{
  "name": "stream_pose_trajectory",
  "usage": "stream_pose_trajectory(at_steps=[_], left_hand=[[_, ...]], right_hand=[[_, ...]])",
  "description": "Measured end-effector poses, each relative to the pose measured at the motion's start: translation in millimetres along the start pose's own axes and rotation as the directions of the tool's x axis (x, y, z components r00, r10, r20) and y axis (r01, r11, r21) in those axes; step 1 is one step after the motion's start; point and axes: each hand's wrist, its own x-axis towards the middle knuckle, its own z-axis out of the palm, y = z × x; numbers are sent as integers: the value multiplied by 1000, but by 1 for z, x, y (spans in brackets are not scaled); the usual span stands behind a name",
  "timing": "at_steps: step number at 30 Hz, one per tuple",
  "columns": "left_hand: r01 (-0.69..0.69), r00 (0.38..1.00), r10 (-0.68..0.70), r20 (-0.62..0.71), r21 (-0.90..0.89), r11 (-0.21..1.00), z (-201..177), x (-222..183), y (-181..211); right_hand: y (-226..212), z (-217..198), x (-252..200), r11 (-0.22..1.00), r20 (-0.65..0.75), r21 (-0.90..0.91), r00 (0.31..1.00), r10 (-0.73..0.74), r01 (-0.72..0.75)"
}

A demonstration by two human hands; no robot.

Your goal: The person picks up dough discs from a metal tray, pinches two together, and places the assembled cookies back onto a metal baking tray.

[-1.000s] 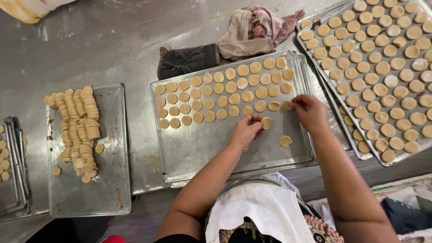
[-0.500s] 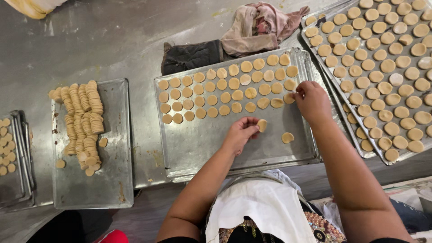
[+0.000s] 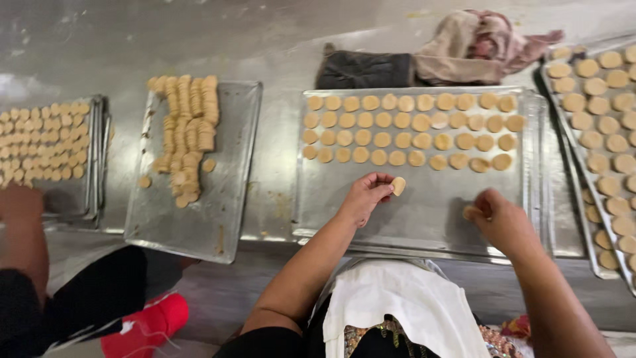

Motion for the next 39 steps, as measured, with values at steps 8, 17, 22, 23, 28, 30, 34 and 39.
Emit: stream_pose_trajectory(at_steps=[8,17,22,23,28,30,34,39], left_hand=[[-165,986,162,49,63,984,-63,-41,34],[-172,981,168,97,40,984,-110,-65,52],[-165,985,161,56,75,984,-139,-70,46],[-201,979,194,66,132,971,-144,-70,46],[-321,947,316,62,227,919,-160,-67,40],[-322,946,318,61,274,906,-165,-61,43],[-274,930,363,-57,553,787,-173,-55,65],[-265,851,523,-43,825,499,-158,-49,100]], right_hand=[[-169,65,-24,726,-247,414,836,-491,549],[-212,119,-17,677,-194,615,910,-367,404],[-206,149,0,593,-15,770,936,-352,235],[-206,155,5,567,9,797,933,-360,211],[-203,187,25,644,34,734,935,-353,216],[-206,193,34,623,-2,737,923,-386,262],[-221,189,53,697,-28,661,938,-346,277],[-245,175,59,832,-201,349,902,-383,431]])
